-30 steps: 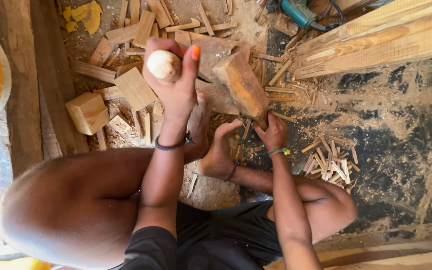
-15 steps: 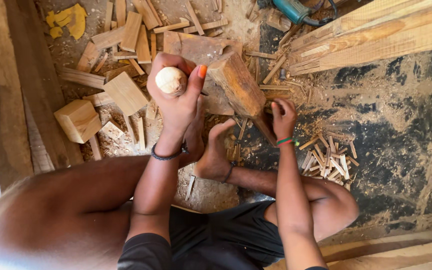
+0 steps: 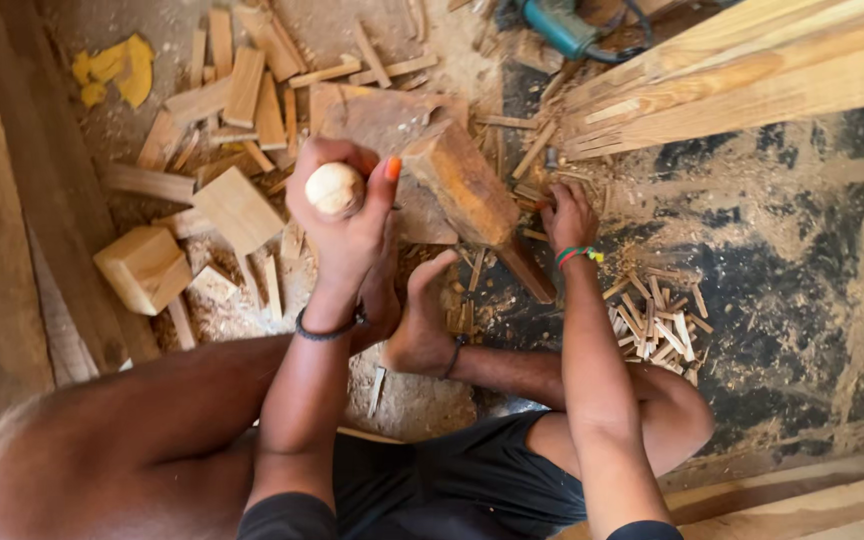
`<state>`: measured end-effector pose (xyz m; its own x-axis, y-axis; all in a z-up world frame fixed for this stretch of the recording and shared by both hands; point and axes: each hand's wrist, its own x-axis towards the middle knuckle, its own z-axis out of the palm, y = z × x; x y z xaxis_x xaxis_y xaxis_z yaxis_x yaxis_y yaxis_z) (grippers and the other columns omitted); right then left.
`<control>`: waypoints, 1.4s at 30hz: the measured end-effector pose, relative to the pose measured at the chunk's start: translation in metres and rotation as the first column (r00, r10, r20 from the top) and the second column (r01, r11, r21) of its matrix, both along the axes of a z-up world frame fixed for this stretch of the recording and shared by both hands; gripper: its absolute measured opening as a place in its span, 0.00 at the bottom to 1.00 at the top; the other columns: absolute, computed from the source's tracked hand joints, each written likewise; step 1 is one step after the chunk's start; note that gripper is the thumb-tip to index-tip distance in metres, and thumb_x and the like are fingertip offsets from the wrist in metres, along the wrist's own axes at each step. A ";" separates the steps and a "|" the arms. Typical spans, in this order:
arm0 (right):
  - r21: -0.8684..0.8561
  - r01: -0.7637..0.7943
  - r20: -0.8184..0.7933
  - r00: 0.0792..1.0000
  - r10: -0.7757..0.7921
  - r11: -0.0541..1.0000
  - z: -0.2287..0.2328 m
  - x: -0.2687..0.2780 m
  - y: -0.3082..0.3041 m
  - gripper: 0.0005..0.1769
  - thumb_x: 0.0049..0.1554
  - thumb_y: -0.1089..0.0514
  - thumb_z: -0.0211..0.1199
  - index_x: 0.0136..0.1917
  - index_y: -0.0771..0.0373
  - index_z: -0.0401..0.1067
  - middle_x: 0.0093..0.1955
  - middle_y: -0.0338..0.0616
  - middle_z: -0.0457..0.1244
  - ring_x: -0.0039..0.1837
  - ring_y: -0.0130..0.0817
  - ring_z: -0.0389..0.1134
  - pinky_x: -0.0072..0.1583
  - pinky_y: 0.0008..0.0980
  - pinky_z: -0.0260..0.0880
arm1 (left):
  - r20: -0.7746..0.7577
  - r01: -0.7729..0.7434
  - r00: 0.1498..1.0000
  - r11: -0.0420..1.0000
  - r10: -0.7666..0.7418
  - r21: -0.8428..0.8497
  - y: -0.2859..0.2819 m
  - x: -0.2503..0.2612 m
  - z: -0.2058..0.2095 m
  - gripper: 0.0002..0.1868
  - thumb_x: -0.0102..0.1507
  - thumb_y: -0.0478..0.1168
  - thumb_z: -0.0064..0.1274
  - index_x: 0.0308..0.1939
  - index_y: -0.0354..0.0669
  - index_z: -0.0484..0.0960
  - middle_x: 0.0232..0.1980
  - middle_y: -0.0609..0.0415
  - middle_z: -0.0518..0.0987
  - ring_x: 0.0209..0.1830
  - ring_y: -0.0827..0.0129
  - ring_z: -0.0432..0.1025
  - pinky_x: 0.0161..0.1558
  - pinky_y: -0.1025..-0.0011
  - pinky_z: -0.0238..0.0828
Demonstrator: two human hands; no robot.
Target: The person sits on the floor and carves a small cylindrical piece of wood using a chisel and a wooden mallet. They repeatedly strike the chisel to shape the wood, occasionally rotating the piece to work on different sides.
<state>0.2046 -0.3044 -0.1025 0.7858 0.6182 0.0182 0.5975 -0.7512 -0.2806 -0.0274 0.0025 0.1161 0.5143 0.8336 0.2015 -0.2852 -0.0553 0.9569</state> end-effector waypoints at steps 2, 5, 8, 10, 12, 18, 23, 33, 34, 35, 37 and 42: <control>0.070 0.082 -0.042 0.996 -0.079 0.994 -0.022 0.003 -0.018 0.14 0.57 0.58 0.70 0.57 0.59 0.76 0.54 0.52 0.67 0.53 0.52 0.69 0.54 0.48 0.71 | 0.014 0.005 1.000 1.000 -0.005 0.020 0.001 -0.001 -0.001 0.14 0.67 0.34 0.65 0.41 0.39 0.71 0.37 0.55 0.77 0.34 0.76 0.69 0.40 0.77 0.67; 0.262 0.331 -0.291 0.923 -0.253 0.906 -0.049 0.009 -0.051 0.12 0.63 0.52 0.66 0.56 0.60 0.75 0.48 0.50 0.69 0.50 0.47 0.71 0.53 0.42 0.71 | 0.018 0.004 1.000 0.998 -0.005 0.070 0.002 -0.005 -0.005 0.14 0.68 0.33 0.65 0.43 0.39 0.71 0.38 0.54 0.76 0.34 0.76 0.68 0.40 0.78 0.67; 0.360 0.487 -0.429 0.844 -0.322 0.796 -0.052 0.006 -0.066 0.15 0.64 0.49 0.64 0.58 0.60 0.74 0.47 0.50 0.68 0.47 0.47 0.71 0.50 0.41 0.70 | -0.020 -0.019 1.000 0.995 0.021 0.103 0.004 -0.006 -0.004 0.14 0.68 0.32 0.65 0.42 0.39 0.72 0.37 0.54 0.75 0.34 0.75 0.68 0.41 0.77 0.66; 0.351 0.299 -0.137 0.954 -0.267 0.888 -0.039 -0.003 -0.073 0.16 0.65 0.49 0.68 0.60 0.61 0.75 0.52 0.49 0.69 0.52 0.47 0.72 0.53 0.43 0.72 | -0.021 -0.008 1.000 0.998 0.010 0.067 0.001 -0.002 -0.004 0.14 0.68 0.33 0.66 0.42 0.39 0.71 0.37 0.55 0.75 0.33 0.75 0.67 0.40 0.78 0.66; 0.330 0.176 0.000 0.982 -0.186 0.927 -0.028 -0.012 -0.061 0.21 0.62 0.49 0.71 0.62 0.62 0.73 0.58 0.52 0.67 0.56 0.51 0.71 0.55 0.44 0.72 | -0.009 0.006 1.000 0.999 -0.006 0.051 -0.002 0.000 -0.003 0.15 0.67 0.33 0.66 0.42 0.39 0.71 0.37 0.55 0.75 0.33 0.76 0.67 0.40 0.78 0.66; -0.002 0.230 -0.071 0.971 -0.230 0.973 -0.007 -0.041 -0.018 0.34 0.52 0.49 0.75 0.67 0.60 0.68 0.60 0.56 0.64 0.58 0.57 0.67 0.55 0.50 0.69 | -0.039 0.040 0.999 0.996 -0.038 0.074 -0.012 0.006 -0.007 0.14 0.65 0.32 0.66 0.40 0.39 0.72 0.36 0.56 0.76 0.34 0.76 0.68 0.37 0.78 0.67; 0.097 0.151 0.086 0.984 -0.159 0.984 -0.046 -0.020 -0.022 0.20 0.57 0.59 0.70 0.63 0.55 0.72 0.59 0.50 0.67 0.56 0.51 0.70 0.54 0.45 0.71 | -0.070 0.030 0.997 0.993 -0.022 0.110 -0.016 0.017 -0.012 0.13 0.63 0.32 0.67 0.38 0.38 0.74 0.35 0.56 0.76 0.33 0.75 0.69 0.37 0.76 0.68; 0.531 0.549 -0.651 0.752 -0.105 0.645 -0.059 -0.046 -0.049 0.13 0.57 0.65 0.67 0.53 0.62 0.66 0.43 0.38 0.64 0.35 0.24 0.63 0.37 0.31 0.69 | -0.069 0.021 0.998 0.986 -0.010 0.163 -0.017 0.013 -0.008 0.13 0.64 0.31 0.67 0.39 0.37 0.74 0.34 0.54 0.75 0.33 0.75 0.67 0.37 0.76 0.66; 0.486 0.681 -0.776 0.624 -0.087 0.548 -0.051 -0.051 -0.047 0.13 0.56 0.64 0.66 0.53 0.60 0.66 0.42 0.37 0.64 0.30 0.23 0.61 0.33 0.30 0.68 | -0.073 0.020 0.997 0.981 -0.006 0.192 -0.017 0.013 -0.006 0.12 0.64 0.30 0.66 0.39 0.37 0.75 0.34 0.54 0.75 0.33 0.75 0.67 0.37 0.76 0.66; 0.489 0.676 -0.794 0.607 -0.040 0.551 -0.041 -0.055 -0.046 0.12 0.59 0.65 0.66 0.54 0.62 0.68 0.42 0.38 0.63 0.31 0.23 0.61 0.35 0.30 0.69 | -0.067 0.042 0.997 0.986 -0.032 0.161 -0.019 0.011 -0.004 0.13 0.64 0.31 0.66 0.39 0.37 0.74 0.34 0.55 0.76 0.32 0.75 0.67 0.37 0.76 0.67; 0.511 0.662 -0.811 0.582 0.054 0.547 -0.017 -0.057 -0.045 0.09 0.64 0.65 0.66 0.57 0.68 0.71 0.42 0.41 0.62 0.34 0.24 0.62 0.38 0.30 0.70 | -0.033 0.094 0.995 0.990 -0.091 0.105 -0.024 0.014 0.002 0.13 0.65 0.31 0.66 0.39 0.38 0.73 0.32 0.57 0.77 0.31 0.77 0.68 0.36 0.77 0.67; 0.575 0.646 -0.809 0.540 0.231 0.502 0.051 -0.073 -0.037 0.16 0.65 0.64 0.61 0.65 0.73 0.70 0.49 0.45 0.66 0.39 0.29 0.69 0.47 0.37 0.79 | -0.001 0.109 0.994 0.984 -0.110 0.138 -0.033 0.015 0.017 0.14 0.64 0.32 0.67 0.39 0.38 0.73 0.33 0.55 0.75 0.31 0.76 0.67 0.36 0.76 0.66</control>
<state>0.1315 -0.3412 -0.0518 0.8339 0.4766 -0.2781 -0.3136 -0.0053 -0.9495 -0.0125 -0.0302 0.1334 0.5991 0.7364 0.3142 -0.3032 -0.1546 0.9403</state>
